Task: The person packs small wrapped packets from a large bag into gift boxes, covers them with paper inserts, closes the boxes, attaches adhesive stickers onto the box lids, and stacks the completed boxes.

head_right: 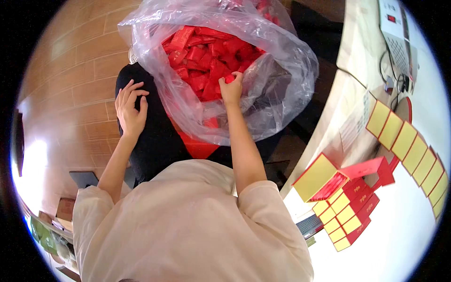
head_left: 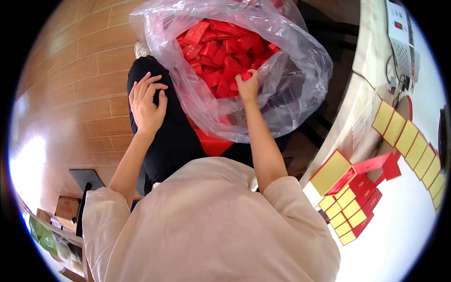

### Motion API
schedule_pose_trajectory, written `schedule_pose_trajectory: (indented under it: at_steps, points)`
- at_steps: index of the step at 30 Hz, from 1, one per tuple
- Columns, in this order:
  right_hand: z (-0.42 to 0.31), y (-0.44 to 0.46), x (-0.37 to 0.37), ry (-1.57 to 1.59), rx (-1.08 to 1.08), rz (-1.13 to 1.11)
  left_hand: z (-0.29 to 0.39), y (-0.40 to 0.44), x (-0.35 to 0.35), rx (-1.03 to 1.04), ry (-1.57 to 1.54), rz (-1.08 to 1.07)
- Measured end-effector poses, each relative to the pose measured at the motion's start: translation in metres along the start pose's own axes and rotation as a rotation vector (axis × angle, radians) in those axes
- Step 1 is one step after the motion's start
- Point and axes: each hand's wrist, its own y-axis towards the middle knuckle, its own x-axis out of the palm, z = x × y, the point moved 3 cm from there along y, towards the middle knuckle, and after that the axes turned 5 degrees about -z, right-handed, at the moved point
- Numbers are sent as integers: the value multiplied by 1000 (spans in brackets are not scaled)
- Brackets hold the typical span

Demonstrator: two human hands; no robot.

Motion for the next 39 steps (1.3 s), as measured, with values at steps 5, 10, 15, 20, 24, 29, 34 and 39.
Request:
schedule_pose_trajectory:
  at_steps: [5,10,15,20,24,29,34,39]
  points:
    - [-42,-69,-61,807,12,-65,18,2,11,150,-44,-38]
    - [-78,-150,-116,821,54,-666,105,-6,37,630,-529,-654]
    - [-64,-188,-160,962,-30,-505,167,-48,39,538,-735,-721]
    - [-41,-228,-185,1029,-126,-400,189,-68,43,605,-744,-566]
    - [-29,-253,-203,981,-216,-159,204,-73,44,311,-1092,-583]
    - [-29,-271,-217,840,-454,275,219,-69,36,111,-1225,-587]
    - [-43,-281,-214,676,-505,448,215,-71,45,-69,-1364,-681]
    - [-59,-282,-200,603,-409,207,213,-89,30,309,-859,-353]
